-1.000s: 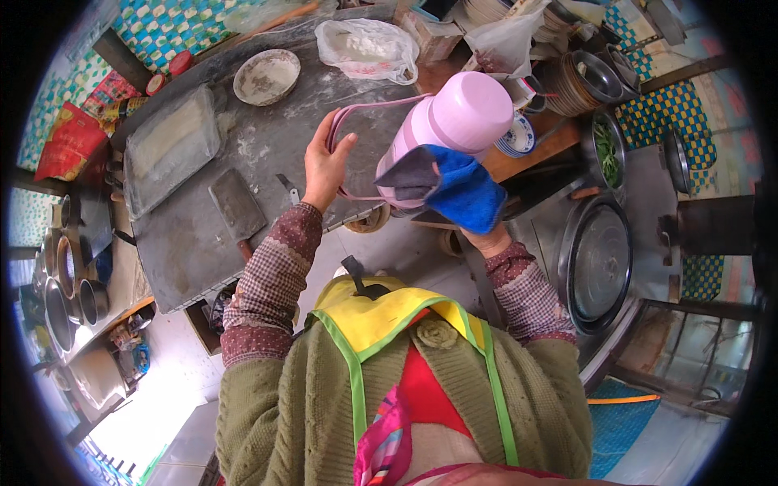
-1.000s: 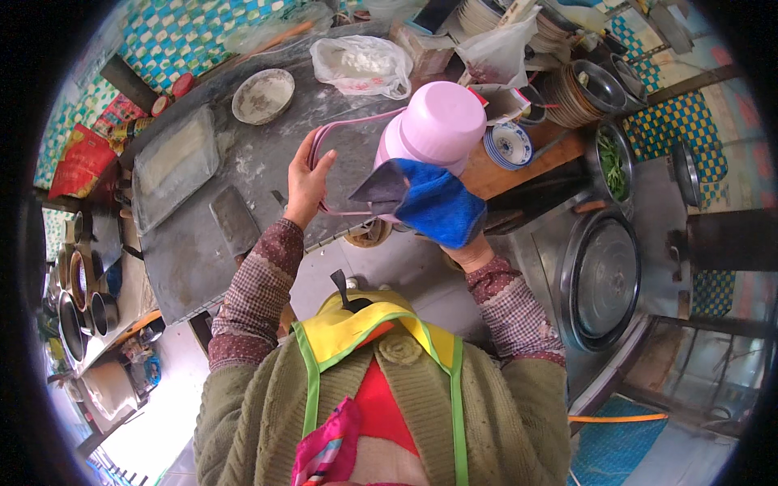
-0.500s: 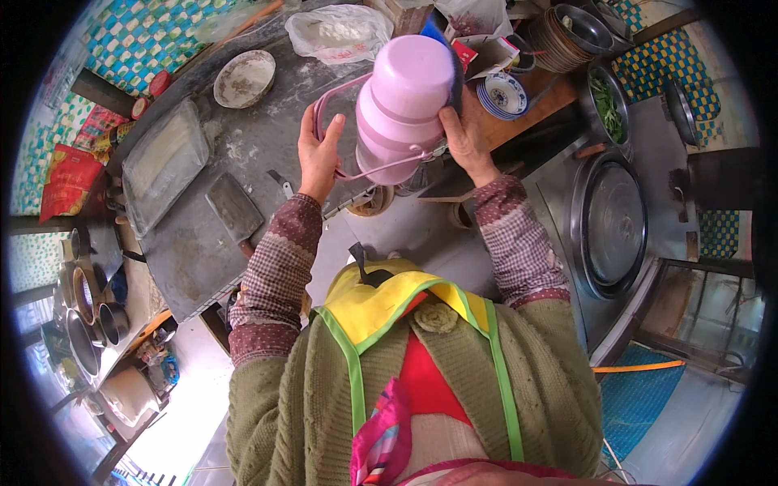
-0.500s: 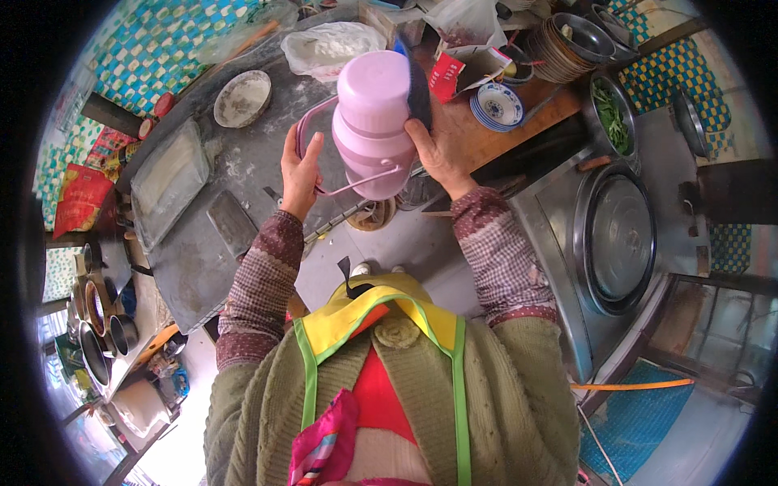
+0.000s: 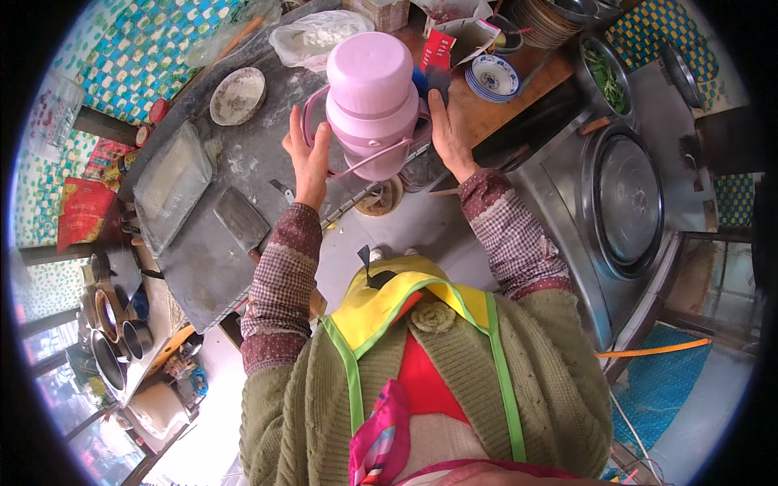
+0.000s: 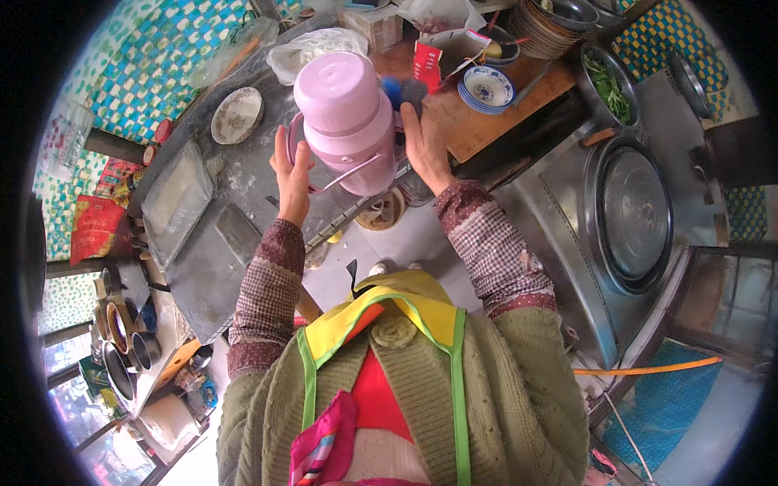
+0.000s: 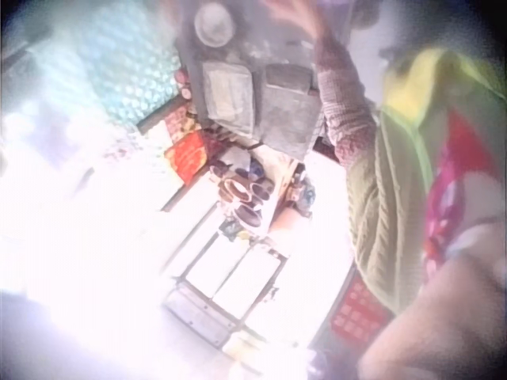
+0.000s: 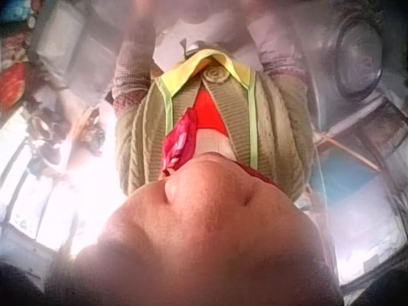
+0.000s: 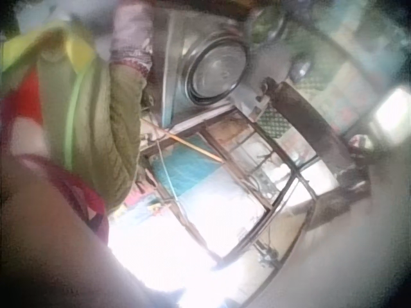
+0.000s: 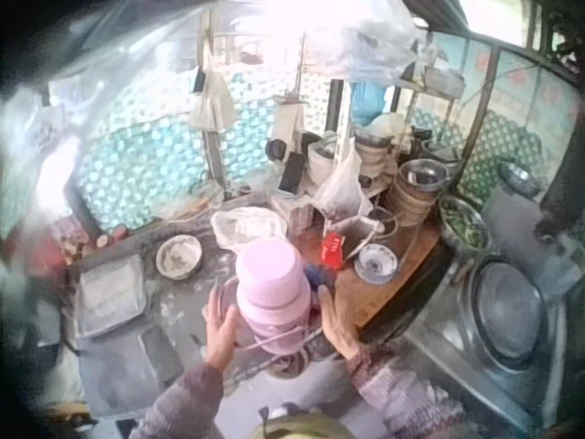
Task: The person retrieves tape from a drawer, tears off a piece, and applies it to the handle of a pink electric kettle. They then use a knife to trim excess tape, reattach the handle, and wipe the kettle with a cloth before placing it on the floor.
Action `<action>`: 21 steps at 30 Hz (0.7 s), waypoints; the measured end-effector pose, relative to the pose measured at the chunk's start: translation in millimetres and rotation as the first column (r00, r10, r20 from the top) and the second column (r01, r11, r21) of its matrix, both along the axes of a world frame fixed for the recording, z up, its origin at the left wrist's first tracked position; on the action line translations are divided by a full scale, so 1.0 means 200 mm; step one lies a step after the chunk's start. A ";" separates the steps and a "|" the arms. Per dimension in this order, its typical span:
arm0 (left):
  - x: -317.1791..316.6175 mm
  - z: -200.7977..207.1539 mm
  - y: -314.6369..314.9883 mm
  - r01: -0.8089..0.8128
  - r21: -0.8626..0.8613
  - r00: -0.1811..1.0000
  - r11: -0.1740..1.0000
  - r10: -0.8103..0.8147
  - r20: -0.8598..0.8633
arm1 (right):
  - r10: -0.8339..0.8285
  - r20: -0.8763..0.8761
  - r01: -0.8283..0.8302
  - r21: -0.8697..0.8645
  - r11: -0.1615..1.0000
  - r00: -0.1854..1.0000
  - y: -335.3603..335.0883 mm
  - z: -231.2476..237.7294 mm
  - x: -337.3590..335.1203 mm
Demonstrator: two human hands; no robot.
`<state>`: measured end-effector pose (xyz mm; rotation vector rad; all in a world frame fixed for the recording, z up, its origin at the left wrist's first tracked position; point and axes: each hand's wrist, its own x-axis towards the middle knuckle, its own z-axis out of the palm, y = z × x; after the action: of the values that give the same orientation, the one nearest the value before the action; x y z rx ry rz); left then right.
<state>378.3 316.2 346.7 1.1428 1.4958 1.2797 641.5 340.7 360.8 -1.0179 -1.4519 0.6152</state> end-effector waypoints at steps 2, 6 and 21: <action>-0.02 0.02 -0.03 0.020 0.183 0.968 0.983 0.027 -0.251 | -0.048 0.126 0.035 0.102 0.994 0.991 -0.01 0.02 -0.04; 0.00 0.10 -0.16 0.054 0.448 0.849 0.892 0.195 -0.491 | 0.046 0.096 -0.033 -0.126 0.991 0.994 0.01 0.00 -0.01; 0.14 0.20 -0.30 0.117 0.323 0.918 0.939 0.022 -0.396 | -0.091 0.143 0.082 0.070 0.994 0.986 0.06 -0.04 -0.01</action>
<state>406.0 255.4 387.2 1.7420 1.5504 1.3649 638.9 351.7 353.4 -1.0879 -1.5362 0.4365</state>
